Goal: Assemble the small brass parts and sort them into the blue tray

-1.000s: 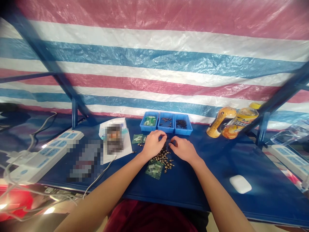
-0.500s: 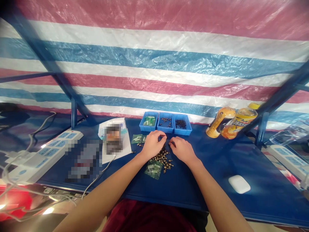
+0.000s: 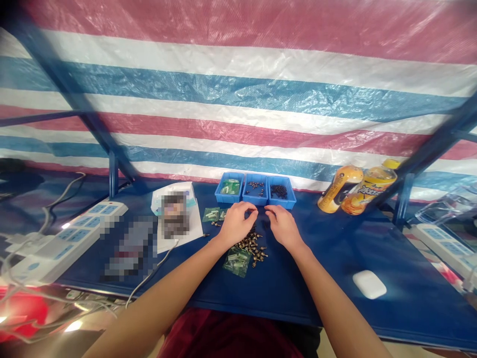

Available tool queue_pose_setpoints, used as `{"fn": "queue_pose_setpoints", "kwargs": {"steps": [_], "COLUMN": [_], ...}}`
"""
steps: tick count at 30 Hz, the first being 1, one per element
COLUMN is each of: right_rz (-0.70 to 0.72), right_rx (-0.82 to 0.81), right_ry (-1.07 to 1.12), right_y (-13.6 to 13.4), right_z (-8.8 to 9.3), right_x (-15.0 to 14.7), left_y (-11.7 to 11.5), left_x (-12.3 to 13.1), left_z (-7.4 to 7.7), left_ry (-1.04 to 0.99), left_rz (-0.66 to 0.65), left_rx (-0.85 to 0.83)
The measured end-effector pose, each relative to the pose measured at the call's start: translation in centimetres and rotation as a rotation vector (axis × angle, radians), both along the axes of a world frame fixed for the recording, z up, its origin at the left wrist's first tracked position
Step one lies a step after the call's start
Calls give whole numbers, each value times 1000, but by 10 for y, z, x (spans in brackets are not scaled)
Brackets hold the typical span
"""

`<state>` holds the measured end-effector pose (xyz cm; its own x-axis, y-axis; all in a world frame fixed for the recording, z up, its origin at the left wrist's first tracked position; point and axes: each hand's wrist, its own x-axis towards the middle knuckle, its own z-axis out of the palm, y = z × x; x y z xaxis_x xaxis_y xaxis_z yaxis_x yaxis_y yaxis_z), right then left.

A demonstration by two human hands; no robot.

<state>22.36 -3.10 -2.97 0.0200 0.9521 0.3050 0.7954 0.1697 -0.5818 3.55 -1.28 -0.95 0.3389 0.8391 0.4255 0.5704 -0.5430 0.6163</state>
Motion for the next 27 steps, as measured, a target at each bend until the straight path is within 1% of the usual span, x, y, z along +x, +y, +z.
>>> {"fn": "queue_pose_setpoints", "kwargs": {"steps": [4, 7, 9, 12, 16, 19, 22, 27], "right_rz": [12, 31, 21, 35, 88, 96, 102, 109], "right_rx": [-19, -3, -2, -56, -175, -224, -229, -211], "right_ry": [10, 79, 188, 436, 755, 892, 934, 852], "right_y": [2, 1, -1, -5, -11, -13, -14, -13], "right_z": [-1, 1, 4, 11, 20, 23, 24, 24], "right_x": [3, 1, -3, -9, -14, -15, -15, -18], "left_y": [-1, -2, -3, -4, -5, -5, -5, -4], "left_x": [0, 1, 1, 2, 2, 2, 1, 1], "left_z": [1, 1, 1, 3, 5, 6, 7, 8], "left_ry": [7, 12, 17, 20, 12, -10, -43, -97], "left_rz": [-17, -18, -20, -35, -126, -162, -163, -153], "left_rx": [-3, -1, 4, 11, 29, 30, 35, 72]}}
